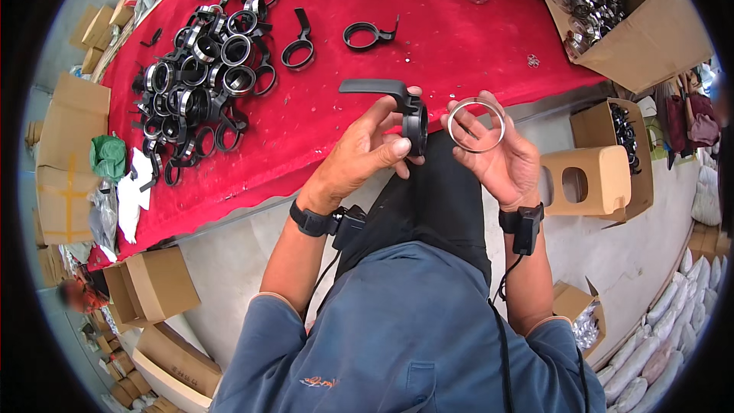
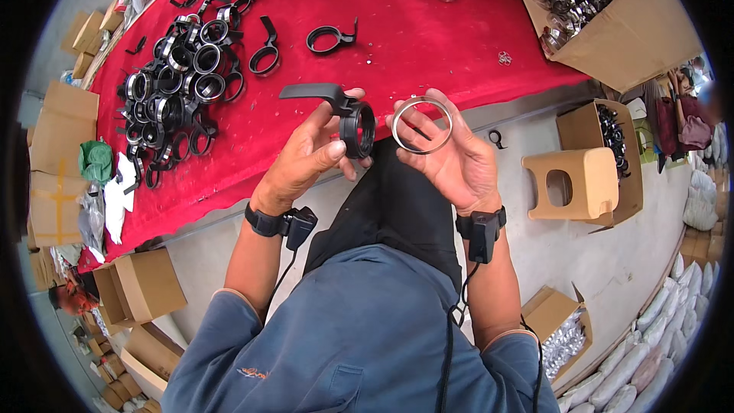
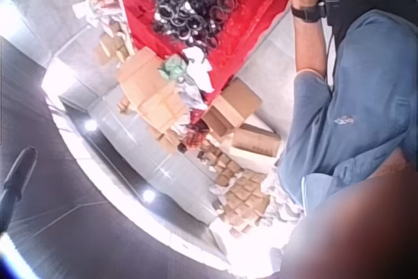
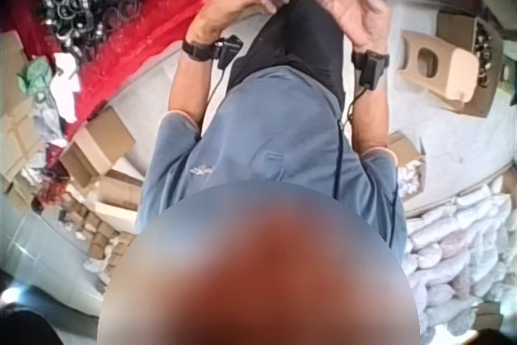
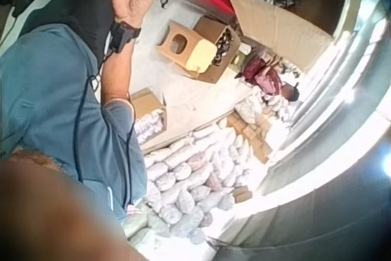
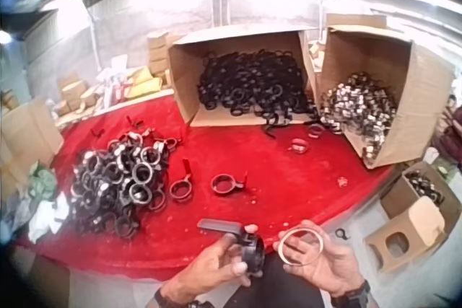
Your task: The person is assembling black plastic rings with metal metal ring components by pressing them together.
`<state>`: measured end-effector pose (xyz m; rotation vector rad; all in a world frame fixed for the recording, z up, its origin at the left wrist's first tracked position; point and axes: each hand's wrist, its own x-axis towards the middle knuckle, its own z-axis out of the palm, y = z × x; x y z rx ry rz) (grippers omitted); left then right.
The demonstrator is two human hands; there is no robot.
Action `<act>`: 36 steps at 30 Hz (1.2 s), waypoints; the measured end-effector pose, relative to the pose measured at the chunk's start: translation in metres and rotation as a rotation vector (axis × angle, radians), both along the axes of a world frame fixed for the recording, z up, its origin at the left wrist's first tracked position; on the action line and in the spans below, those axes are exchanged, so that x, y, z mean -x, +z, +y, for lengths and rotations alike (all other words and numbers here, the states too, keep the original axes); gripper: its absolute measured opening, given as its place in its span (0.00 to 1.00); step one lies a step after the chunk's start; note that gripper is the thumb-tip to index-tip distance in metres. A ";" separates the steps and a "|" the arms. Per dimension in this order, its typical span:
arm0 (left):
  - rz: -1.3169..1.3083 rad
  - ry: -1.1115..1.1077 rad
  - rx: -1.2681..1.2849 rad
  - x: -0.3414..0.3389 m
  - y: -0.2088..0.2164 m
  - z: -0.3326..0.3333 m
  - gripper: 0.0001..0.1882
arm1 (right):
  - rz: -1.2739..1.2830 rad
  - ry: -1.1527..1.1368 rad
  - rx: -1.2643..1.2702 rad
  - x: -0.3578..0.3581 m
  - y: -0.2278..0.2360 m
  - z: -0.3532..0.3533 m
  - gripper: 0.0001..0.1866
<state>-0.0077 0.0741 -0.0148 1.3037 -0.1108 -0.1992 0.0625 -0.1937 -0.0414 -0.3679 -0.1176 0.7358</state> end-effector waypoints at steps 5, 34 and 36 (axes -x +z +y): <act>0.061 -0.064 0.078 0.001 -0.008 0.004 0.49 | -0.415 -0.120 0.419 0.013 0.021 0.011 0.40; -0.011 -0.166 0.117 0.003 -0.016 -0.001 0.46 | -1.248 -0.430 1.014 0.028 0.029 0.037 0.38; -0.041 -0.155 0.146 0.002 -0.018 -0.004 0.42 | -1.247 -0.453 1.006 0.028 0.027 0.039 0.38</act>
